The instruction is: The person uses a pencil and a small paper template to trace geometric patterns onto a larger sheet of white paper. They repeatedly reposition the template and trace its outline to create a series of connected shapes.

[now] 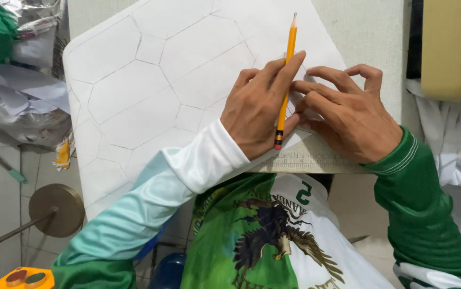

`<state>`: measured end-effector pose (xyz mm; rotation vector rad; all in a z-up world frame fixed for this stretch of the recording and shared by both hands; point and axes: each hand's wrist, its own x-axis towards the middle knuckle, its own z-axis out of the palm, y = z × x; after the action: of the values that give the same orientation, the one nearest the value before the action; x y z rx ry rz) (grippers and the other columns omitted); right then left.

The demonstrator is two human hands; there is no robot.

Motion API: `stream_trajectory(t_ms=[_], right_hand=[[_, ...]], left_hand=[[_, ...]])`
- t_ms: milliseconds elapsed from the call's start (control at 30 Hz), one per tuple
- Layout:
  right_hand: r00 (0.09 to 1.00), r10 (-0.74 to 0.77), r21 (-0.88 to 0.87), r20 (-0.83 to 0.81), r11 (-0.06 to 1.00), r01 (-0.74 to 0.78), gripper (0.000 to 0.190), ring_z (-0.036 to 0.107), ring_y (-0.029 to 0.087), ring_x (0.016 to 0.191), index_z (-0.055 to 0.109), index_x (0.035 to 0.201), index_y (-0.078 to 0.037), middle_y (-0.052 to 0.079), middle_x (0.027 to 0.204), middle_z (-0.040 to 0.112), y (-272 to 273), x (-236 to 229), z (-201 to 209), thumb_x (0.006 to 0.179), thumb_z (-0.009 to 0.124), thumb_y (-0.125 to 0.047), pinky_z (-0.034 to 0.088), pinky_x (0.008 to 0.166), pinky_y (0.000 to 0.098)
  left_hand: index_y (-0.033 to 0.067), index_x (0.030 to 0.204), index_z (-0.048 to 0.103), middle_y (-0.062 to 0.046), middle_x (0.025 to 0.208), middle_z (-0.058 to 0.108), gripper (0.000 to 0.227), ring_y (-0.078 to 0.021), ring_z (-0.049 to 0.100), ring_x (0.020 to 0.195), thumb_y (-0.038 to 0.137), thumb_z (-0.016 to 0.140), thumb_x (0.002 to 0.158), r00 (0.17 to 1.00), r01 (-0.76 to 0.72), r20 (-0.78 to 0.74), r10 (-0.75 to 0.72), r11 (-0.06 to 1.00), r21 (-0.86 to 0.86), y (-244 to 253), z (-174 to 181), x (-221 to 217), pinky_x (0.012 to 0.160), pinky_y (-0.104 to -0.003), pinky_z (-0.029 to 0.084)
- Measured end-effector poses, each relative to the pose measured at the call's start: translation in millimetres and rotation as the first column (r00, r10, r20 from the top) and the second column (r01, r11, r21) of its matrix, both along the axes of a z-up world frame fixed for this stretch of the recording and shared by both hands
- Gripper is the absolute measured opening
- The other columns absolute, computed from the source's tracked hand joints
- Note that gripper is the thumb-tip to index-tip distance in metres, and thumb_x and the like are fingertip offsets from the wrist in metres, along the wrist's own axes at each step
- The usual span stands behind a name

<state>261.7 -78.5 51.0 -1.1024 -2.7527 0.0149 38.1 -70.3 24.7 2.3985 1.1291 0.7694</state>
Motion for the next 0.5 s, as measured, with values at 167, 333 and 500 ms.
stream_trajectory(t_ms=[167,333,500], right_hand=[[0.999,0.017,-0.019,-0.046,1.0,-0.018,0.019,0.056,0.027,0.141,0.054,0.103,-0.014,-0.002,0.143,0.067,3,5,-6,0.102,0.072,-0.02,0.026,0.099,0.049],[0.952,0.013,-0.284,-0.305,0.953,-0.104,0.032,0.045,0.037,0.154,0.058,0.119,-0.012,0.003,0.129,0.065,11,14,-10,0.091,0.073,-0.012,0.03,0.105,0.0518],[0.908,-0.023,-0.152,-0.417,0.987,-0.044,0.029,0.069,0.038,0.113,0.069,0.119,0.006,0.025,0.12,0.073,15,24,11,0.093,0.077,-0.002,0.051,0.1,0.0505]], left_hand=[[0.0066,0.151,0.037,-0.012,0.141,0.06,0.076,-0.0244,0.071,0.101,0.026,0.073,0.088,0.978,-0.076,-0.182,0.102,0.986,0.147,-2,6,12,0.091,-0.038,0.039],[0.0068,0.151,0.039,-0.004,0.124,0.064,0.075,-0.023,0.063,0.105,0.034,0.066,0.086,0.93,-0.056,-0.34,0.139,0.969,0.242,-6,13,12,0.085,-0.04,0.034],[0.0089,0.144,0.049,-0.011,0.128,0.067,0.058,-0.0245,0.063,0.114,0.038,0.061,0.095,0.925,-0.041,-0.352,0.145,0.958,0.285,-9,12,15,0.09,-0.039,0.036]])
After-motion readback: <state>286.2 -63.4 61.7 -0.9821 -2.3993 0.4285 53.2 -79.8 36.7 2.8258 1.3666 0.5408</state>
